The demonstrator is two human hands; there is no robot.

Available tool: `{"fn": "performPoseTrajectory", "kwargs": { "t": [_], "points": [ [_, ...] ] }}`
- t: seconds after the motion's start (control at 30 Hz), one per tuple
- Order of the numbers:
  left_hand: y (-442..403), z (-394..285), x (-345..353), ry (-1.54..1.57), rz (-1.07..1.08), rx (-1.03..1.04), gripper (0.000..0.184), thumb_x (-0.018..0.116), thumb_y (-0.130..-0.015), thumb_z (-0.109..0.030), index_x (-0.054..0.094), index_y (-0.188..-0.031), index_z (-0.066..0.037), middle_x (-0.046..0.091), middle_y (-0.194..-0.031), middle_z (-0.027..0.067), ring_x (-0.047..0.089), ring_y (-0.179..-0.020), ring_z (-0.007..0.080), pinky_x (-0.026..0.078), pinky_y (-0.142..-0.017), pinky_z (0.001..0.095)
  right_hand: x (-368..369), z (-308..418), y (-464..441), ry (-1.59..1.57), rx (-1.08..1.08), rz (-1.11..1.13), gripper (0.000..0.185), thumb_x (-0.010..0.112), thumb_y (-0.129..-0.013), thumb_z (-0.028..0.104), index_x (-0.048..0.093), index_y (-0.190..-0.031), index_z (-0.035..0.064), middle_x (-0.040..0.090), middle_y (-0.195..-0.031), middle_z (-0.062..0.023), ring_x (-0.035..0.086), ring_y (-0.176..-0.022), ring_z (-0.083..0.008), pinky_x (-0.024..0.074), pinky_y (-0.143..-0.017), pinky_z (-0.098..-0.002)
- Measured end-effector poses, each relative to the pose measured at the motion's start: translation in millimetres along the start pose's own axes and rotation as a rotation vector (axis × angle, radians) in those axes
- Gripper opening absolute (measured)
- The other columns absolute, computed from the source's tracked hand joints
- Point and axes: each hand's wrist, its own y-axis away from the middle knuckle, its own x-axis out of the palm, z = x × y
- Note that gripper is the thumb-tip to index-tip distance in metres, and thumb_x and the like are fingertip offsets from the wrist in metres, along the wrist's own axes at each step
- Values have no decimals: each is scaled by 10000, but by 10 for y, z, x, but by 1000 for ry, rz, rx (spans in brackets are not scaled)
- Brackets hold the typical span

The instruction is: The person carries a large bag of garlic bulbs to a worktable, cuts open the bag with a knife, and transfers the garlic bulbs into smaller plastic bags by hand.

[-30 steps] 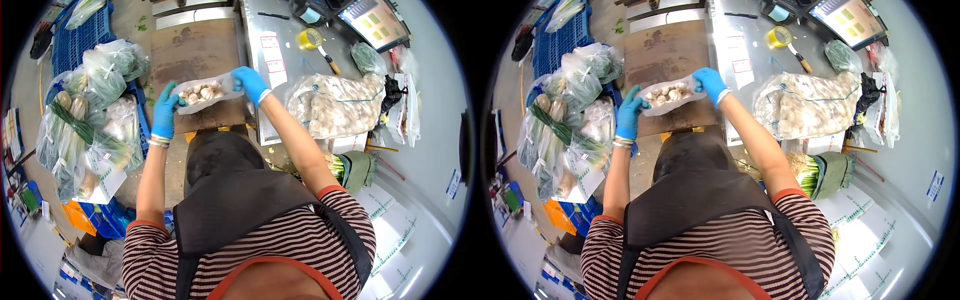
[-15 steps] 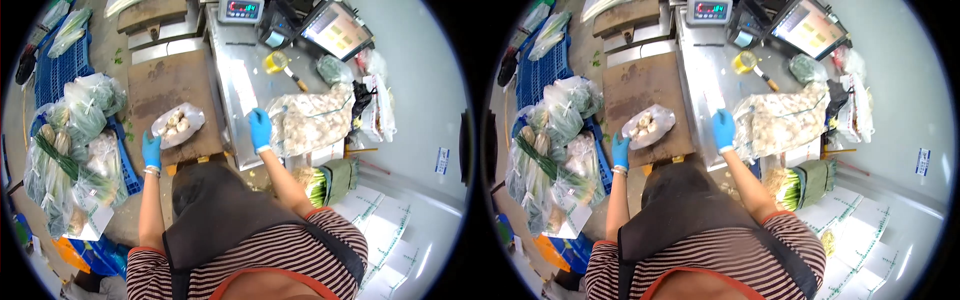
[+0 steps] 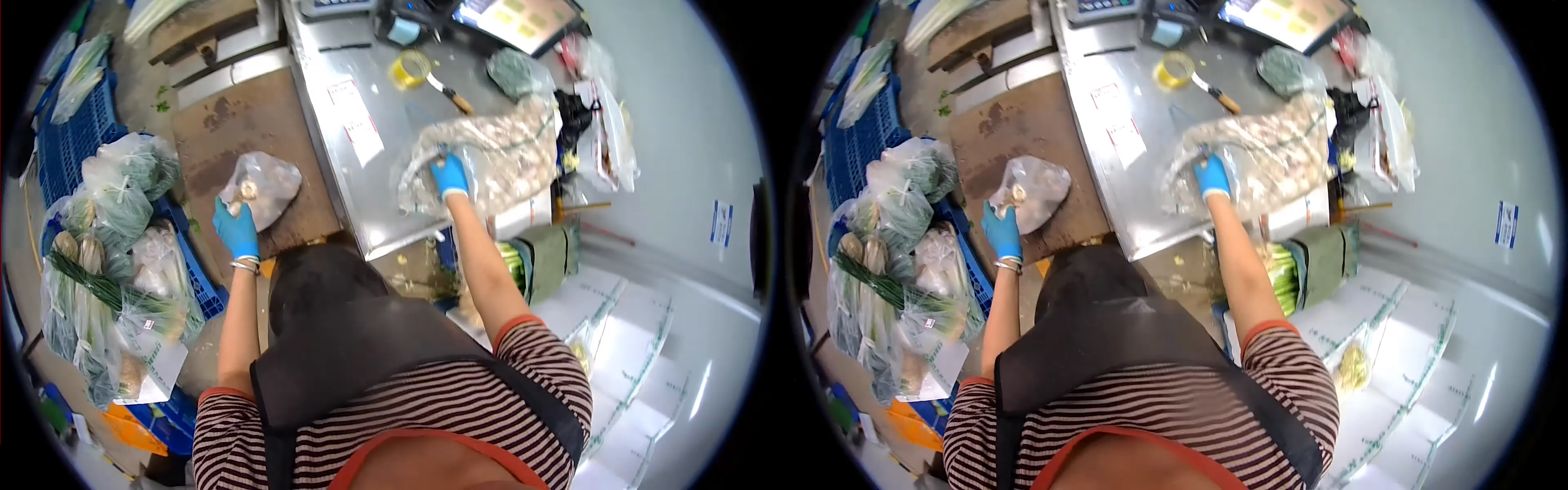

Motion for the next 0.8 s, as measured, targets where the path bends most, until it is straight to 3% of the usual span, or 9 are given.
{"fn": "performPoseTrajectory", "kwargs": {
  "t": [0.03,0.13,0.23,0.37,0.4,0.5,0.63,0.67,0.8],
  "points": [
    [16,-51,15,17,14,-10,662,666,-797,-193,409,-1366,28,524,-1220,261,511,-1140,389,399,-990,418,24,79,6,-12,63,47,475,598,-819,227,520,-1255,57,548,-1233,-215,544,-1077,-404,453,-922,-441],
    [131,-68,14,24,25,-2,664,659,-807,-183,395,-1376,34,529,-1204,258,517,-1138,377,407,-984,406,371,310,344,660,-65,-305,487,605,-789,196,520,-1262,112,525,-1231,-154,536,-1028,-396,475,-864,-461],
    [145,145,14,36,32,6,663,659,-811,-168,392,-1380,43,538,-1205,268,534,-1126,367,413,-980,404,486,449,653,476,-144,-301,525,605,-765,174,505,-1279,154,493,-1226,-111,522,-993,-378,485,-812,-468],
    [219,202,-144,81,68,-44,642,669,-812,-174,420,-1355,60,546,-1224,274,540,-1132,359,404,-982,408,86,313,593,298,-286,-287,327,588,-772,167,619,-1091,101,590,-1086,-138,583,-923,-317,503,-778,-420],
    [206,265,-172,39,62,-61,640,668,-813,-177,421,-1353,61,546,-1227,270,540,-1132,358,405,-980,409,-20,276,606,99,-267,-390,255,598,-801,209,640,-1015,76,617,-1058,-156,615,-887,-298,506,-762,-399],
    [196,526,-204,-12,51,-65,643,668,-816,-193,421,-1354,59,545,-1231,259,538,-1124,360,406,-975,413,-415,133,721,-244,273,-97,293,635,-818,281,632,-1010,60,611,-1103,-160,627,-910,-296,504,-788,-385],
    [161,610,-164,41,65,-62,639,665,-819,-194,422,-1358,48,546,-1224,256,538,-1125,358,407,-975,409,-366,151,907,48,165,2,701,715,-747,420,482,-1328,105,560,-1163,-226,605,-992,-340,485,-873,-400],
    [138,608,-166,43,77,-73,638,664,-821,-192,420,-1361,44,543,-1226,254,540,-1123,355,407,-975,406,-214,30,874,146,146,53,886,742,-695,467,364,-1431,151,491,-1239,-270,567,-1062,-380,473,-904,-428],
    [49,603,-173,87,81,-53,629,657,-833,-176,411,-1372,34,526,-1245,239,560,-1107,326,424,-961,391,-384,448,862,348,157,194,928,771,-653,476,374,-1435,172,446,-1293,-269,523,-1155,-390,455,-949,-416]
  ]
}}
